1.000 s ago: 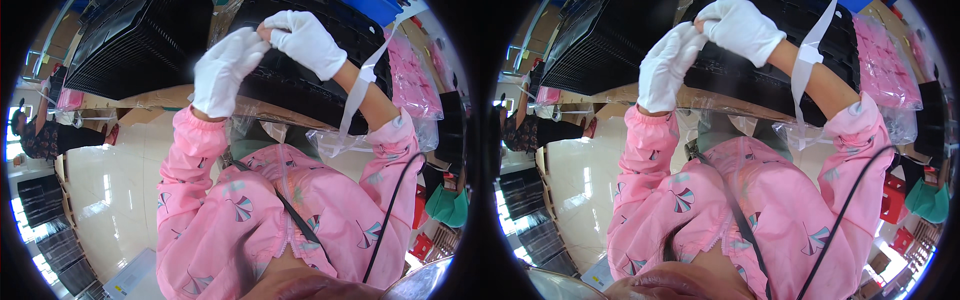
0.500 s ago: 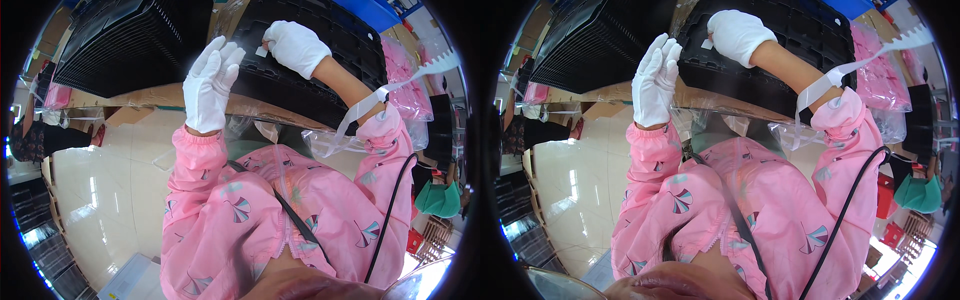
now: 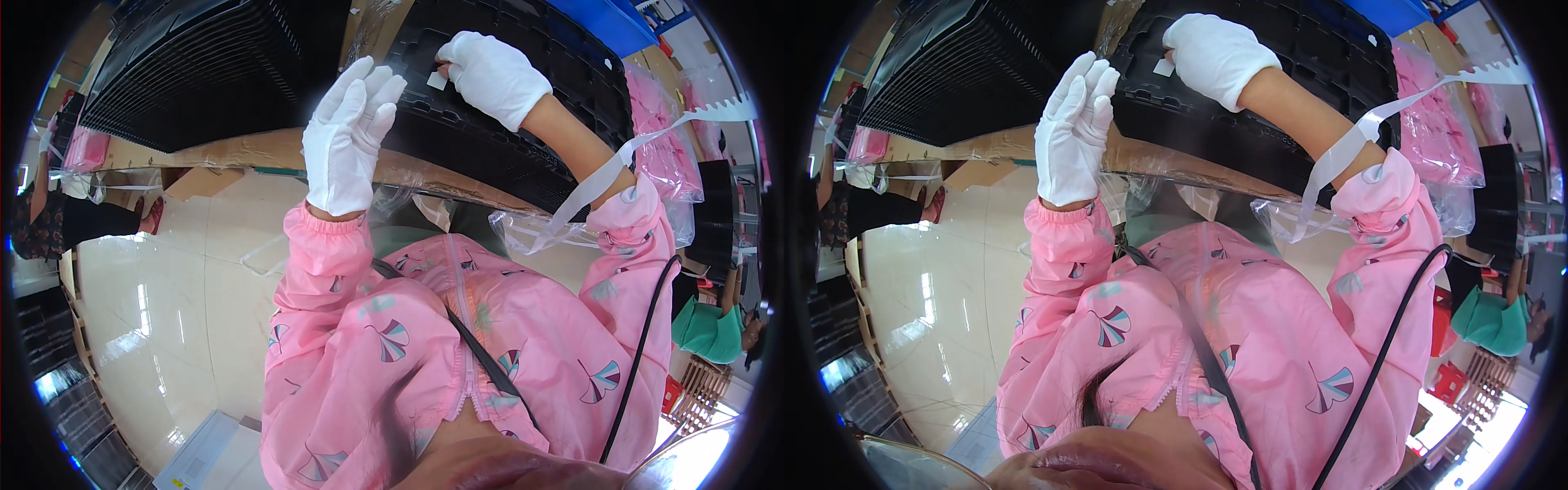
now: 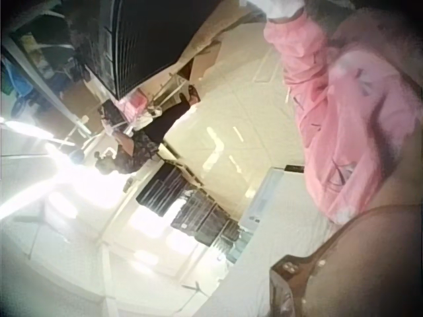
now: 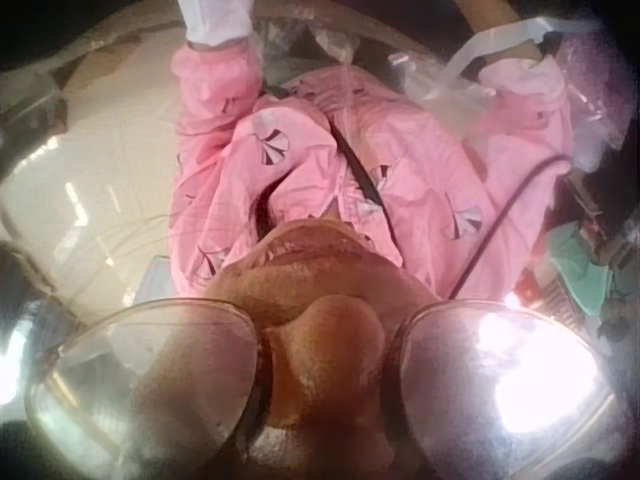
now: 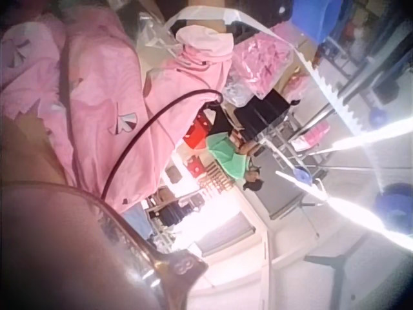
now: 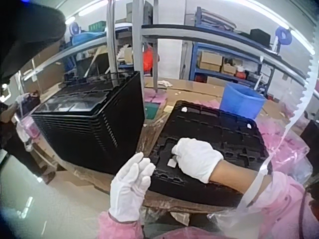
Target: Apply adhesive strips to plastic product cases and layer with protective foam.
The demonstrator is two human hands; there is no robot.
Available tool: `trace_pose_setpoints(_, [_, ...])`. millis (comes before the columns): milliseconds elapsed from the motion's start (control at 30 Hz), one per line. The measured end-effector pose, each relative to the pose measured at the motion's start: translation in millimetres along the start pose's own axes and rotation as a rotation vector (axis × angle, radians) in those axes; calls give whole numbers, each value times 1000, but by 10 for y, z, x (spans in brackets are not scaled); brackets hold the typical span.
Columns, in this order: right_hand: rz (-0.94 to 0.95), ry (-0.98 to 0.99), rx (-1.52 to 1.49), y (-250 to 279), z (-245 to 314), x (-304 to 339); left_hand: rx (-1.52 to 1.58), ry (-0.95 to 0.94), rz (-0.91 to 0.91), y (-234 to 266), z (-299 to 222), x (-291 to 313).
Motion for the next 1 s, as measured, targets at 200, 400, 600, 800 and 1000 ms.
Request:
trace_pose_setpoints(200, [130, -23, 79, -14, 89, -50, 3, -13, -12, 28, -11, 11])
trace_pose_setpoints(400, [-8, 32, 100, -1, 69, -2, 21, -3, -5, 54, -2, 16])
trace_pose_setpoints(600, [112, -30, 107, -10, 99, -31, 13, -9, -15, 73, -9, 24])
trace_pose_setpoints(800, [115, -46, 93, 4, 99, -10, 47, -23, -23, 67, -11, 22])
trace_pose_setpoints(1000, [67, 35, 94, 5, 116, 29, 46, -19, -24, 76, -8, 38])
Point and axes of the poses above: each hand's wrist, its own x-axis away from the middle knuckle, its own y-axis out of the back of the hand, z = x × y, the point moved 6 cm from there along -x, towards the middle knuckle, and after that the axes turned 2 degrees about -x, right-handed, at the moved point
